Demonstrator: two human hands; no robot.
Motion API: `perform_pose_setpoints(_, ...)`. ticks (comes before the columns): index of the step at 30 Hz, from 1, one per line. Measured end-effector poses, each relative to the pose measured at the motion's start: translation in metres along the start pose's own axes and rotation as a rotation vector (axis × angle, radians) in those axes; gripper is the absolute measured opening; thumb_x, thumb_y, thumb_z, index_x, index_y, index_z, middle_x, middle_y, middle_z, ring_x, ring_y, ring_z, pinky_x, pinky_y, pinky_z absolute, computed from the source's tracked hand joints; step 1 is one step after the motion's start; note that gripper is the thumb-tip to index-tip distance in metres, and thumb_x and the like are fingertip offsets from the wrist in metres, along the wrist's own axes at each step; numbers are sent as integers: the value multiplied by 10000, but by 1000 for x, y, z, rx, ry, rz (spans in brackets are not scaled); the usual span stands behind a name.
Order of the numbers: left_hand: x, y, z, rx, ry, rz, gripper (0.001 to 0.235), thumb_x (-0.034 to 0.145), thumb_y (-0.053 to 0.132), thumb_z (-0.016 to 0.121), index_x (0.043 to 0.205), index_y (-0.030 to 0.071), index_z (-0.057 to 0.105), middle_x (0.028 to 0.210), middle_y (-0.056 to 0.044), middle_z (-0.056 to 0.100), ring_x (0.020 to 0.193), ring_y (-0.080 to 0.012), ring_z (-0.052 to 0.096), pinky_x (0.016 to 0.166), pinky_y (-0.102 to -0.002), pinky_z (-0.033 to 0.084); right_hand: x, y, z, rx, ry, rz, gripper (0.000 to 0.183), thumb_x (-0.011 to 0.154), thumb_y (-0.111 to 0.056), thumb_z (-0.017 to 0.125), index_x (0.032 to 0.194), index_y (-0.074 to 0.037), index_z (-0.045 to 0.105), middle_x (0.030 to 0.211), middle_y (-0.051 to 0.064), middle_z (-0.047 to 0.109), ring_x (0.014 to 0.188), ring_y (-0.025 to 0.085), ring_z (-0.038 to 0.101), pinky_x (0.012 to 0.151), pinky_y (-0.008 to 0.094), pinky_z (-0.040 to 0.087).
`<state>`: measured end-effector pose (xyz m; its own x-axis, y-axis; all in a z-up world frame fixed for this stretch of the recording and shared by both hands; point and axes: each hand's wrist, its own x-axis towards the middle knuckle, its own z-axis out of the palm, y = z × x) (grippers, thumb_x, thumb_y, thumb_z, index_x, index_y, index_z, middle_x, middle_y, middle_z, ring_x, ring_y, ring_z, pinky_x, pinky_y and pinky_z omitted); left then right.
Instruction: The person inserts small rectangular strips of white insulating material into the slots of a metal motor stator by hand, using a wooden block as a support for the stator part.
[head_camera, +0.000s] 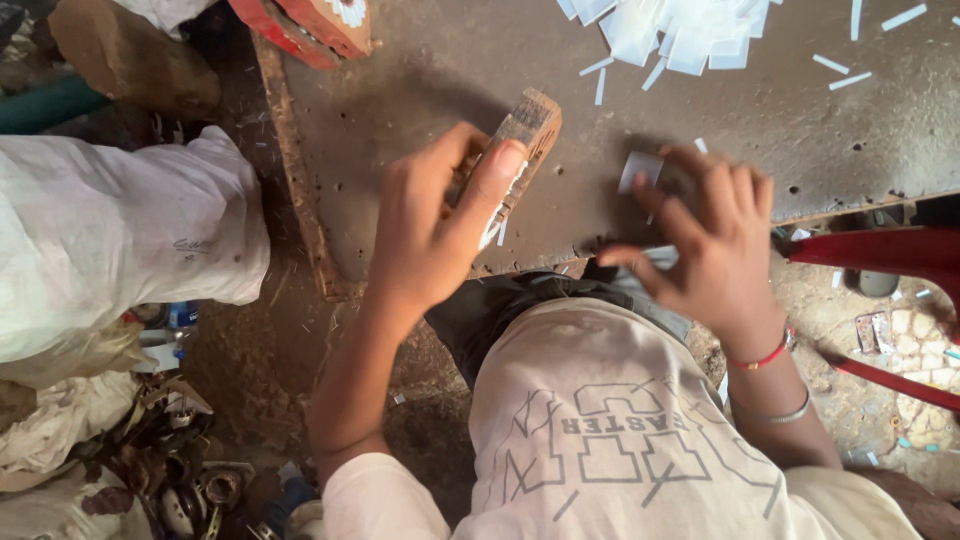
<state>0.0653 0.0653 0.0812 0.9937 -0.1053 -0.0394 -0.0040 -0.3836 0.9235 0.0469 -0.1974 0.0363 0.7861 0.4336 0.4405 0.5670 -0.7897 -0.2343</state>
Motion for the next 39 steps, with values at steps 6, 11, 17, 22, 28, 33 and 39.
perform_pose_setpoints(6, -10, 12, 17, 295, 335, 406, 193, 1085, 204, 679, 1164, 33, 639, 969, -90, 666, 867, -206, 677, 796, -325, 530, -34, -12, 23, 231, 111, -34, 177, 857, -47, 852, 1002, -102, 766, 1058, 71, 660, 931, 244, 627, 752, 379, 437)
perform_pose_setpoints(11, -19, -3, 22, 330, 569, 562, 186, 1075, 68, 663, 1251, 28, 618, 1094, -101, 663, 989, -237, 664, 872, -351, 532, -45, -20, 28, 519, 154, 178, 159, 937, 98, 746, 1032, -25, 712, 1087, 99, 677, 873, 198, 712, 716, 292, 569)
perform_pose_setpoints(17, -61, -36, 61, 241, 457, 1024, 264, 947, 4, 741, 1169, -48, 607, 1021, -84, 655, 843, -179, 604, 757, -358, 511, -34, -33, 24, 1560, 164, 731, 94, 985, 63, 678, 1068, 83, 639, 1037, 135, 675, 833, 157, 702, 689, 300, 620)
perform_pose_setpoints(22, -71, -38, 90, -180, 284, 283, 263, 964, -32, 736, 1215, 8, 673, 1130, -83, 706, 946, -164, 715, 819, -279, 575, -26, -38, 12, 1336, 37, 600, 91, 962, 95, 685, 1049, 100, 660, 1042, 167, 698, 840, 175, 722, 720, 286, 628)
perform_pose_setpoints(28, -71, -43, 81, -244, 182, 320, 249, 940, -53, 727, 1171, 38, 707, 1065, -66, 706, 890, -158, 724, 774, -265, 596, -24, -30, 10, 1290, -89, 510, 55, 937, 99, 683, 986, 99, 707, 923, 152, 718, 752, 164, 737, 628, 262, 624)
perform_pose_setpoints(33, -75, -36, 75, 58, 163, 584, 288, 908, 23, 808, 1173, 6, 696, 1139, -142, 698, 1026, -252, 727, 883, -341, 622, -31, -15, 20, 1810, -156, 847, 77, 920, 88, 673, 973, 92, 728, 885, 174, 728, 641, 164, 699, 467, 235, 506)
perform_pose_setpoints(39, -87, -42, 71, -11, 281, 515, 245, 891, -1, 838, 1105, 24, 722, 1114, -97, 719, 1003, -211, 753, 859, -304, 659, -15, -32, 11, 1770, -404, 743, 109, 872, 26, 716, 977, 52, 726, 889, 146, 725, 695, 162, 709, 574, 284, 580)
